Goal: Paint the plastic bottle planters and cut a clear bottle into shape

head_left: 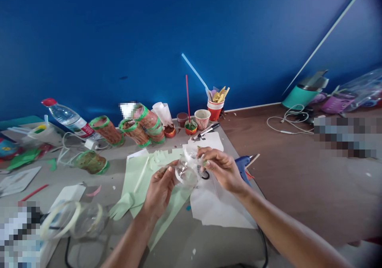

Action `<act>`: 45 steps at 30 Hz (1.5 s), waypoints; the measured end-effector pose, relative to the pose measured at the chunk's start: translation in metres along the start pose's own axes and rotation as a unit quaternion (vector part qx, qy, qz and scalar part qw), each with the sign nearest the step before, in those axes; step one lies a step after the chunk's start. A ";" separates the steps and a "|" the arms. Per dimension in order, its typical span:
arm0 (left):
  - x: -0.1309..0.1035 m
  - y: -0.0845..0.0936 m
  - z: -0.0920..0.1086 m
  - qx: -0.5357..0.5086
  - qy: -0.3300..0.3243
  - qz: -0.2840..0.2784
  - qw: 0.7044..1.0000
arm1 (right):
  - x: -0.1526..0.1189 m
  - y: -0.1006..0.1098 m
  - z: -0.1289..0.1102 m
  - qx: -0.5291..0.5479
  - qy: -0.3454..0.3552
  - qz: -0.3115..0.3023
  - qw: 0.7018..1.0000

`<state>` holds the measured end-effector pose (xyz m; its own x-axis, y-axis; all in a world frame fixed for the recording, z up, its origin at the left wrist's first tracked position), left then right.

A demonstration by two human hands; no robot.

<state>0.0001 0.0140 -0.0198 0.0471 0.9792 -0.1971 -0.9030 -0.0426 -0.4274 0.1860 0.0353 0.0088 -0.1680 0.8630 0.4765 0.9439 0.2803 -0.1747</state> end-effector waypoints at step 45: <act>-0.027 -0.009 0.011 0.480 -0.488 -0.017 0.729 | -0.016 -0.049 0.023 0.259 -0.248 0.130 0.924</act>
<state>0.0025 -0.0102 -0.0009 0.1737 0.6717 0.7202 -0.8131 -0.3147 0.4897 0.1363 0.0175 -0.0099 -0.1852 0.9801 -0.0719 0.7300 0.0882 -0.6778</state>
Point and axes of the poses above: each hand's wrist, its own x-axis towards the middle knuckle, its own y-axis out of the back of the hand, z = x × y, the point moved 2 cm from there along x, towards the middle knuckle, and after that the axes turned 1 degree about x, right-handed, at the moved point
